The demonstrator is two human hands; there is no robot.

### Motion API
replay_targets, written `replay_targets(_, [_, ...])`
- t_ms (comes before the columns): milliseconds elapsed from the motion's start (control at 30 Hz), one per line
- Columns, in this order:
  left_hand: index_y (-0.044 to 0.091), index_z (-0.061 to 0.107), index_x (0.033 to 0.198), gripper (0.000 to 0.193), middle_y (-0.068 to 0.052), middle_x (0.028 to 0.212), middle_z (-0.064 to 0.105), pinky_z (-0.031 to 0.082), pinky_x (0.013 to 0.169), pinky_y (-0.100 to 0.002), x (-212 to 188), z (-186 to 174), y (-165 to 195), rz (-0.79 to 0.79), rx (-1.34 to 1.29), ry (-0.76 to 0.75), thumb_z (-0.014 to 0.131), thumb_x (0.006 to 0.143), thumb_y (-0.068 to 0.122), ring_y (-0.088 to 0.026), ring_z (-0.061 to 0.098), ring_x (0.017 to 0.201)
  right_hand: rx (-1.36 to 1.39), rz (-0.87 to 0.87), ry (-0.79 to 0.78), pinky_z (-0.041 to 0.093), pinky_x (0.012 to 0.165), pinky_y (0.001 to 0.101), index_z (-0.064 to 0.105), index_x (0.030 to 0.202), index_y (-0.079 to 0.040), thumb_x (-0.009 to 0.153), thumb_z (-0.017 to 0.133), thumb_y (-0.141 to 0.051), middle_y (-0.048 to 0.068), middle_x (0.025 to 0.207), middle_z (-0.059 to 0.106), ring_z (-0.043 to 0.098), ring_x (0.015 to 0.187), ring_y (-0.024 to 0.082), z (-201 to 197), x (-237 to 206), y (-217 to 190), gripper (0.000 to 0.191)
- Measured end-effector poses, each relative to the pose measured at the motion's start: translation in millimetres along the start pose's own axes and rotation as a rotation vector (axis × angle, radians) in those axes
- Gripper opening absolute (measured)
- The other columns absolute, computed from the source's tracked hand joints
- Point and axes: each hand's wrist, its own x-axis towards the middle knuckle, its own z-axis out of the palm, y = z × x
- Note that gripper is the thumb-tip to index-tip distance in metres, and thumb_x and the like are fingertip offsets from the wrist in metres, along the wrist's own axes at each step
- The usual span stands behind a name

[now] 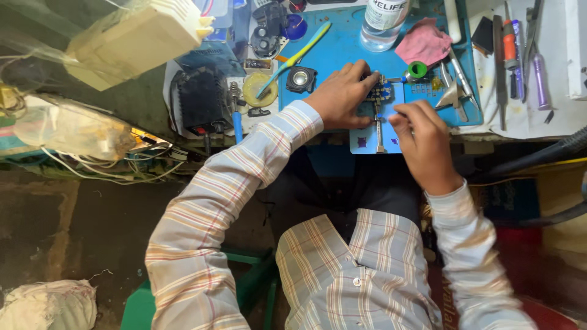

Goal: The person solders components on a blue circuit board clamped to a work mat, using a soldering iron in the right hand while the left hand steadies the board and feeds solder. They reposition and flip the board between soldering passes and handle small components, working at a cluttered electronics repair bench.

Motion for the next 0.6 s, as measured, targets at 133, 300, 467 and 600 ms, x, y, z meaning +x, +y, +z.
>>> replay_targets(133, [-0.005, 0.053, 0.136, 0.09, -0.022, 0.118, 0.053, 0.045, 0.091, -0.051, 1, -2, 8, -0.055, 0.046, -0.051, 0.091, 0.067, 0.039, -0.042, 0.053, 0.11, -0.316, -0.112, 0.213, 0.044, 0.099, 0.0471, 0.067, 0.121, 0.002, 0.09, 0.083, -0.024, 0.018, 0.122, 0.063, 0.057, 0.112, 0.038, 28, -46, -19, 0.043])
replay_targets(300, [0.002, 0.064, 0.115, 0.066, -0.018, 0.11, 0.058, 0.039, 0.086, -0.054, -3, -9, 17, -0.142, 0.204, -0.038, 0.09, 0.066, 0.037, -0.038, 0.059, 0.105, -0.312, -0.11, 0.253, 0.04, 0.106, 0.0451, 0.072, 0.11, -0.005, 0.089, 0.081, -0.013, 0.011, 0.125, 0.067, 0.058, 0.118, 0.033, 33, -51, -16, 0.024])
replay_targets(467, [0.002, 0.067, 0.096, 0.052, -0.017, 0.094, 0.063, 0.039, 0.086, -0.054, -25, -12, 40, -0.324, 0.295, 0.082, 0.089, 0.065, 0.038, -0.037, 0.065, 0.088, -0.22, -0.114, 0.056, 0.038, 0.099, 0.0428, 0.075, 0.108, -0.005, 0.091, 0.078, -0.01, 0.008, 0.115, 0.07, 0.06, 0.112, 0.029, -4, -34, 0, 0.017])
replay_targets(600, [0.004, 0.066, 0.086, 0.045, -0.015, 0.084, 0.064, 0.04, 0.086, -0.054, -33, -5, 68, -0.418, 0.24, 0.166, 0.087, 0.067, 0.038, -0.035, 0.065, 0.082, -0.315, -0.14, 0.071, 0.043, 0.101, 0.0427, 0.075, 0.112, -0.004, 0.098, 0.073, -0.001, 0.011, 0.111, 0.07, 0.062, 0.108, 0.029, -20, -16, 17, 0.014])
